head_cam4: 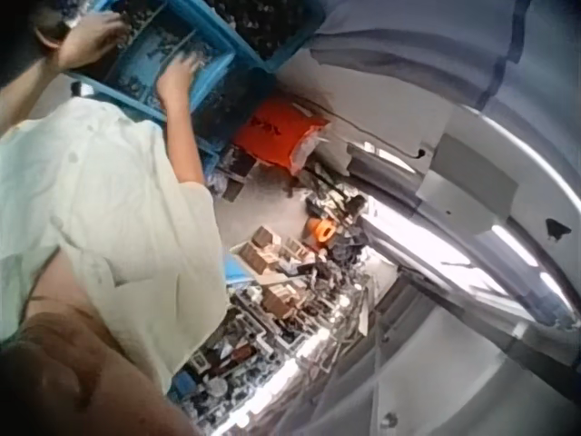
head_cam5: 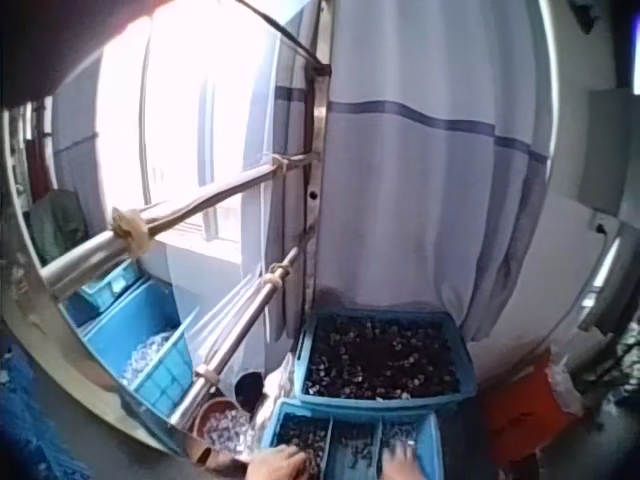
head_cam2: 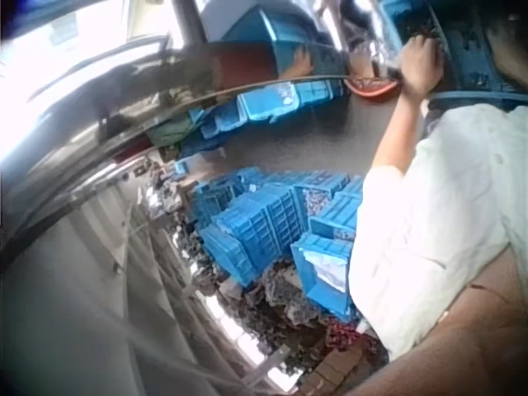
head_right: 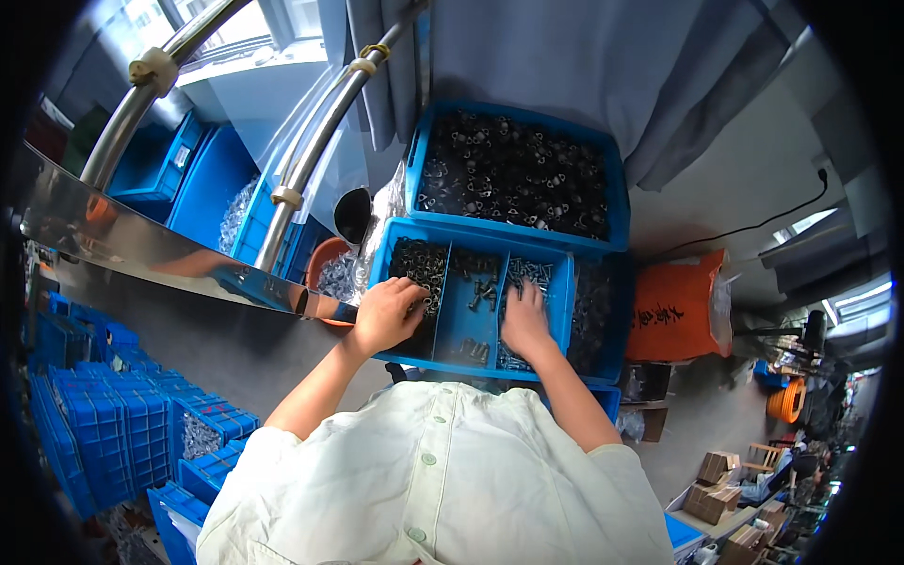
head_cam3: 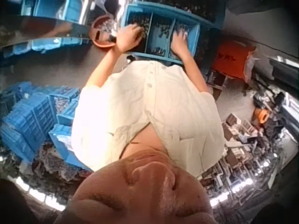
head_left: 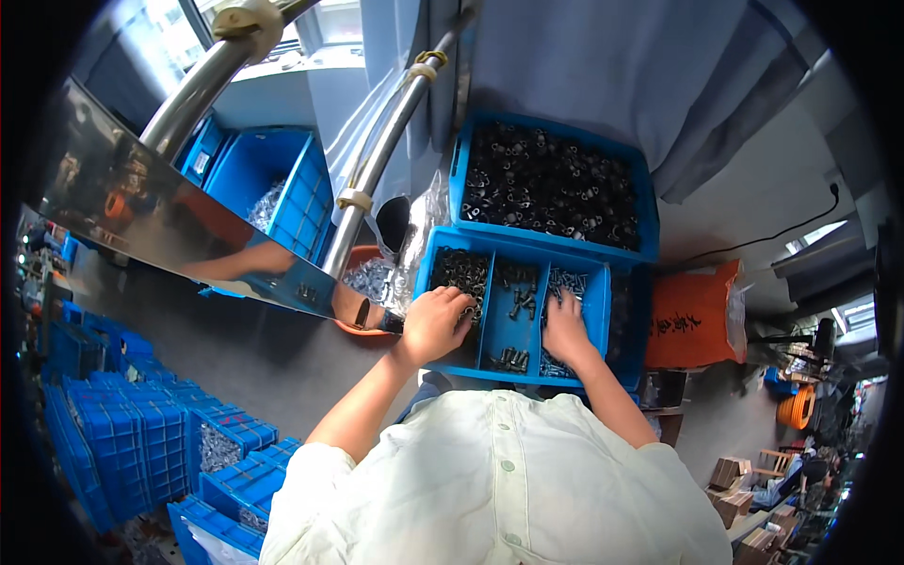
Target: The person picks screws, metal clips, and brackets from plastic bins and fits them together by hand to assemble hardware components, placing the assembled pieces into a bin compartment.
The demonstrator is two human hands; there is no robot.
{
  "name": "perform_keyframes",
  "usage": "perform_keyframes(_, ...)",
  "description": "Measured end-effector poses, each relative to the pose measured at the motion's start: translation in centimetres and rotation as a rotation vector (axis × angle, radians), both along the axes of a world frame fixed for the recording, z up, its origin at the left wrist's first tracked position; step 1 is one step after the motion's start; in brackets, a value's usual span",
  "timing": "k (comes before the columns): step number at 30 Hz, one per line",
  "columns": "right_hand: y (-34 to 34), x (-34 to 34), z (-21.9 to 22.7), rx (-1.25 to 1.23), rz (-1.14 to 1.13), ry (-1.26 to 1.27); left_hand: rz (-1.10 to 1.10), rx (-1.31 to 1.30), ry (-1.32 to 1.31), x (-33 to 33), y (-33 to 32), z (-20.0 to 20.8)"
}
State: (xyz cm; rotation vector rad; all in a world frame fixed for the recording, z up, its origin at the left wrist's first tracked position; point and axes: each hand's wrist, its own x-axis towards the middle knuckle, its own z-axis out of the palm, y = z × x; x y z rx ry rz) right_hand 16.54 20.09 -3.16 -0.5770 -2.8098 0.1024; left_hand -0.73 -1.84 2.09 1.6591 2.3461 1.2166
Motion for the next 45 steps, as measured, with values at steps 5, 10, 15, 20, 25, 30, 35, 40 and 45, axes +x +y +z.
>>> perform_keyframes(5, -0.9, 0.0, 2.0, -0.096, -0.003, -0.292, -0.023, -0.369, 0.382, 1.1, 0.2, -1.9)
perform_keyframes(10, 2.2, 0.4, 2.0, -0.228, 0.065, -0.25, -0.046, -0.465, 0.298, 1.3, 0.4, -2.1)
perform_keyframes(15, 1.7, 0.5, 5.4, -0.734, -0.079, -0.065, -0.011, -0.24, 0.106, 1.4, 0.1, -2.0)
perform_keyframes(20, 2.1, 1.7, 5.1, -1.113, -0.111, 0.2, -0.03, -0.014, -0.343, 1.3, 0.8, -1.5)
perform_keyframes(25, 1.9, 2.4, 6.8, -1.947, -0.259, 0.688, -0.043, 0.154, -1.338, 0.7, 2.9, -0.4)
perform_keyframes(30, 2.3, 2.4, 7.0, -2.445, -0.213, 0.613, -0.085, -0.177, -0.862, 1.6, 7.7, 0.4)
perform_keyframes(35, 3.7, -0.7, 7.8, -2.125, -0.116, 0.392, 0.006, -0.498, 0.338, 5.1, 10.8, -2.6)
perform_keyframes(40, 8.3, -8.6, 8.7, -0.722, -0.025, 0.284, -0.042, -0.604, 0.517, 5.0, 11.1, -4.9)
perform_keyframes(45, 12.4, -16.9, 6.4, -0.413, -0.152, -0.166, -0.154, -0.534, 0.059, 4.6, 8.2, -0.3)
